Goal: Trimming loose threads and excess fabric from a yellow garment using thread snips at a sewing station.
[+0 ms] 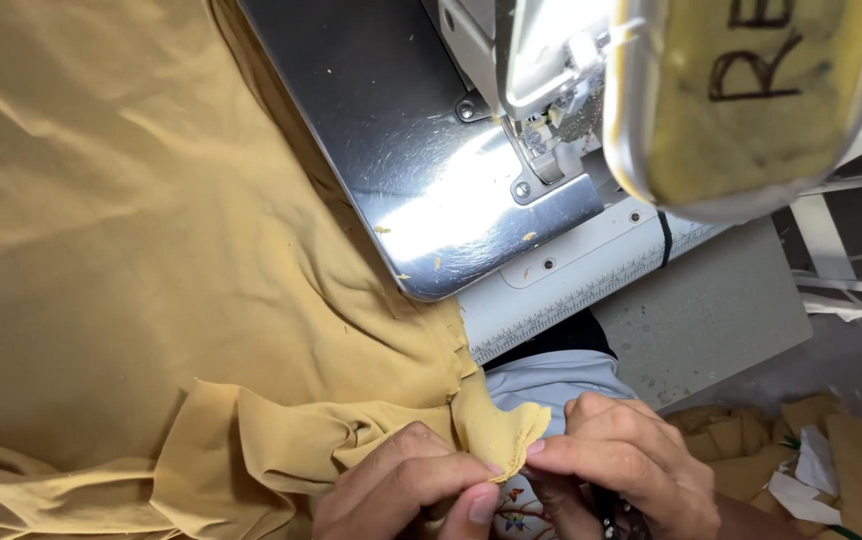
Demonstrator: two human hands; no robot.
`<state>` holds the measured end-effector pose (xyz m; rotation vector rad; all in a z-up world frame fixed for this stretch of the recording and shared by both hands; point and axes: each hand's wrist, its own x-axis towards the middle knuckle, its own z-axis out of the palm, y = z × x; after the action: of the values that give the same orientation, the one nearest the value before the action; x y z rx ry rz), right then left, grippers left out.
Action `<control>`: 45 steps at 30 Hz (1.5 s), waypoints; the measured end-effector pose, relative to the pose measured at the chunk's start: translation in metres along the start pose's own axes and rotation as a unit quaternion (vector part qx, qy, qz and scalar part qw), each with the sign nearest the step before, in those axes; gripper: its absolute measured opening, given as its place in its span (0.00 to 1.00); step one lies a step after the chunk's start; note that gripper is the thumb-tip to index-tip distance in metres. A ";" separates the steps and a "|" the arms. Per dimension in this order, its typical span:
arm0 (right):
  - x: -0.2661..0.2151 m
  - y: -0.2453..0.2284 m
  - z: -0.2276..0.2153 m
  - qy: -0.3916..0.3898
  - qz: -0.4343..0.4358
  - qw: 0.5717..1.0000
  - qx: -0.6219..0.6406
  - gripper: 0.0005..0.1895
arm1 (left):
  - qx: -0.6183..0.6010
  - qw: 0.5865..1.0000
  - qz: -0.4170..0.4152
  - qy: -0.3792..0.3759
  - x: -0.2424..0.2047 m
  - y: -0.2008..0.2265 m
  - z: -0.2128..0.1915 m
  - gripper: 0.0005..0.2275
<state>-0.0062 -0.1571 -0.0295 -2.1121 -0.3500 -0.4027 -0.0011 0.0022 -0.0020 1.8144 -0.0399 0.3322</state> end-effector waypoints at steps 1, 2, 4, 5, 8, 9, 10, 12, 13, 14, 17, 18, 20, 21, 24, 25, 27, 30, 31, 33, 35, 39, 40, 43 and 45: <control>0.000 0.000 0.004 0.018 0.007 0.999 0.027 0.05 | -0.010 1.000 0.000 -0.002 -0.001 -0.001 -0.001 0.07; 0.002 0.000 0.002 0.016 0.009 0.999 0.029 0.05 | -0.008 1.000 -0.002 -0.002 0.000 0.002 0.000 0.07; 0.007 0.000 0.000 -0.036 -0.005 0.989 0.143 0.05 | 0.002 0.999 -0.041 0.027 0.003 0.009 0.002 0.07; 0.008 -0.004 -0.002 -0.037 -0.004 0.989 0.146 0.05 | 0.004 0.999 -0.043 0.028 0.002 0.010 0.004 0.07; 0.009 -0.012 -0.009 -0.049 0.065 0.988 0.130 0.05 | 0.017 0.996 -0.053 0.068 0.003 0.011 0.007 0.08; 0.008 -0.011 -0.014 -0.094 0.137 0.970 0.175 0.06 | 0.018 0.996 -0.060 0.056 0.002 0.011 0.006 0.07; 0.007 -0.010 -0.019 -0.137 0.207 0.944 0.219 0.07 | 0.018 0.997 -0.064 0.044 0.003 0.011 0.004 0.06; 0.008 -0.003 -0.029 -0.198 0.268 0.888 0.317 0.07 | 0.022 0.997 -0.068 0.041 0.002 0.015 0.004 0.06; 0.009 0.001 -0.034 -0.255 0.326 0.815 0.405 0.07 | 0.023 0.996 -0.073 0.037 0.001 0.016 0.005 0.06; 0.014 0.000 -0.034 -0.253 0.324 0.815 0.408 0.07 | 0.025 0.997 -0.070 0.036 0.002 0.017 0.007 0.06; 0.020 0.001 -0.036 -0.289 0.296 0.824 0.386 0.10 | 0.020 0.996 -0.071 0.042 0.003 0.021 0.011 0.06; 0.019 0.003 -0.036 -0.306 0.291 0.837 0.349 0.11 | 0.029 0.997 -0.064 0.041 0.004 0.022 0.011 0.05; 0.014 0.007 -0.037 -0.320 0.285 0.848 0.311 0.13 | 0.038 0.997 -0.056 0.039 0.006 0.024 0.012 0.05; 0.010 0.009 -0.037 -0.309 0.307 0.828 0.353 0.13 | 0.043 0.997 -0.045 0.038 0.007 0.024 0.012 0.06; 0.006 0.017 -0.038 -0.297 0.305 0.818 0.386 0.11 | 0.021 0.999 -0.043 0.020 0.007 0.024 0.007 0.06; 0.006 0.019 -0.039 -0.295 0.283 0.831 0.377 0.09 | -0.007 0.999 -0.052 0.001 0.006 0.024 0.004 0.06; 0.007 0.017 -0.037 -0.280 0.306 0.802 0.430 0.10 | -0.045 0.995 -0.083 -0.044 0.009 0.022 -0.006 0.07; 0.006 0.017 -0.035 -0.248 0.356 0.726 0.534 0.10 | -0.091 0.984 -0.123 -0.090 0.011 0.022 -0.011 0.09; 0.006 0.018 -0.034 -0.230 0.382 0.679 0.583 0.11 | -0.101 0.982 -0.132 -0.089 0.012 0.023 -0.011 0.08; 0.005 0.020 -0.030 -0.220 0.369 0.688 0.585 0.10 | -0.087 0.983 -0.139 -0.081 0.013 0.024 -0.011 0.08; 0.010 0.019 -0.026 -0.210 0.352 0.698 0.588 0.09 | -0.073 0.984 -0.144 -0.072 0.015 0.028 -0.010 0.08; 0.022 0.010 -0.024 -0.212 0.330 0.688 0.610 0.11 | -0.022 0.990 -0.135 -0.045 0.020 0.041 -0.007 0.08; 0.024 0.008 -0.025 -0.201 0.336 0.683 0.617 0.12 | -0.015 0.992 -0.115 -0.042 0.021 0.044 -0.005 0.10; 0.026 0.008 -0.027 -0.202 0.351 0.645 0.648 0.07 | 0.028 0.992 -0.121 -0.034 0.029 0.049 -0.016 0.10; 0.027 0.010 -0.028 -0.201 0.361 0.626 0.661 0.09 | 0.020 0.993 -0.111 -0.026 0.033 0.056 -0.015 0.12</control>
<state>0.0181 -0.1834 -0.0117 -0.6558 0.0412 0.6895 0.0162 0.0062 0.0619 1.8460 0.1311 0.1280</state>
